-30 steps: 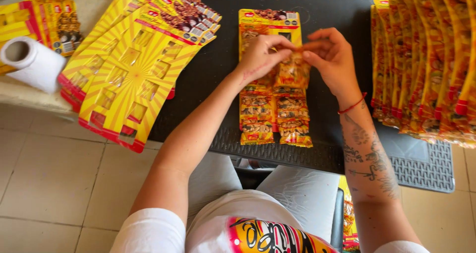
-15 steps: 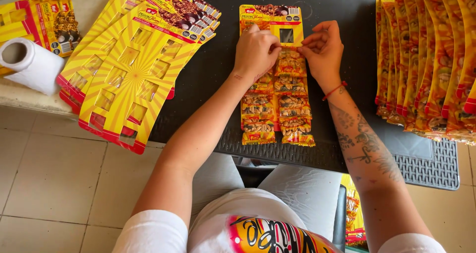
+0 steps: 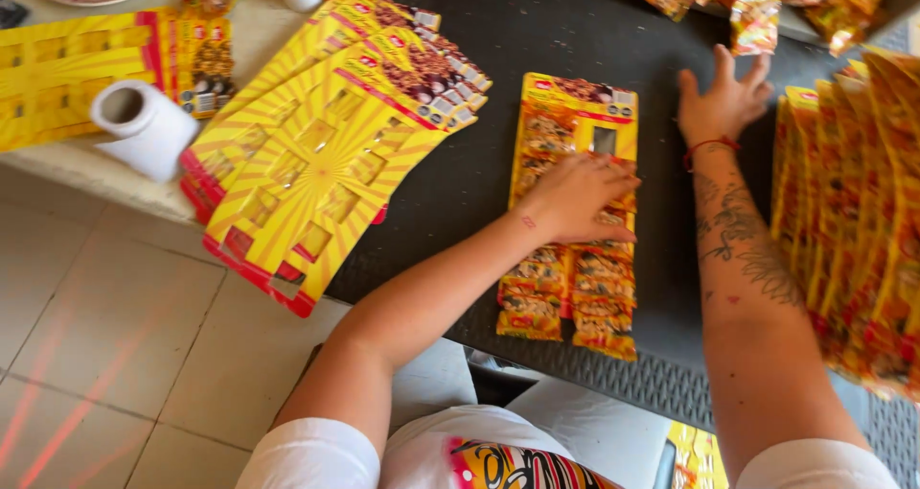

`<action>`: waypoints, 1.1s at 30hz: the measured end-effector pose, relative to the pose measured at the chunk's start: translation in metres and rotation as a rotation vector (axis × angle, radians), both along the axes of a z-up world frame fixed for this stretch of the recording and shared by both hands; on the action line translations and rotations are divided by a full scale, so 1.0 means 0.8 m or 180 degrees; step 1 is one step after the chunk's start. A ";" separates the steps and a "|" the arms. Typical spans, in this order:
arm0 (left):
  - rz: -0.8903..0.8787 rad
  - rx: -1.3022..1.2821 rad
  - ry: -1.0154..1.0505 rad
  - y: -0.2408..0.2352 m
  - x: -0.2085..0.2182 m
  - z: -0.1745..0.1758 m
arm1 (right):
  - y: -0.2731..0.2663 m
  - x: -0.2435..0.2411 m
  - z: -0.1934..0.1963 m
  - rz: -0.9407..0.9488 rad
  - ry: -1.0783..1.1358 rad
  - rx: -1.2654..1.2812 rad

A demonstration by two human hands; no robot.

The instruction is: The person places small snack packets into the slots of yellow cardboard display trays. They repeatedly pick packets from a tray and insert them into the display, then move completed trays aside and continue with new ones.

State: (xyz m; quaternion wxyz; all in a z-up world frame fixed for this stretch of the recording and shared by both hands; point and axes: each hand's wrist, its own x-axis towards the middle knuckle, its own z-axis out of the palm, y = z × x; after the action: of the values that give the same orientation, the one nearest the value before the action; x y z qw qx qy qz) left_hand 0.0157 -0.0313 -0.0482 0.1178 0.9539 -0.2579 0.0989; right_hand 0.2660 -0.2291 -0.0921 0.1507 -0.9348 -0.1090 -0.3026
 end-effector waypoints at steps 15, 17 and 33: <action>0.0041 0.0019 -0.0171 -0.006 0.007 -0.015 | -0.022 0.062 -0.012 0.0060 -0.0551 -0.0442; 0.0052 0.0003 -0.0180 -0.004 0.008 -0.017 | -0.025 0.048 -0.016 0.0375 -0.0900 -0.0439; 0.0453 -0.4594 0.1207 0.037 0.013 0.024 | 0.110 -0.280 0.154 0.2446 -0.0014 0.0803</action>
State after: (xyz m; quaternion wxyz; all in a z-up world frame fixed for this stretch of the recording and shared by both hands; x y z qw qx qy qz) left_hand 0.0261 -0.0014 -0.0288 0.7499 0.6548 -0.0419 0.0847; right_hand 0.0422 -0.1410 0.0308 0.3661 -0.7996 -0.4128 -0.2371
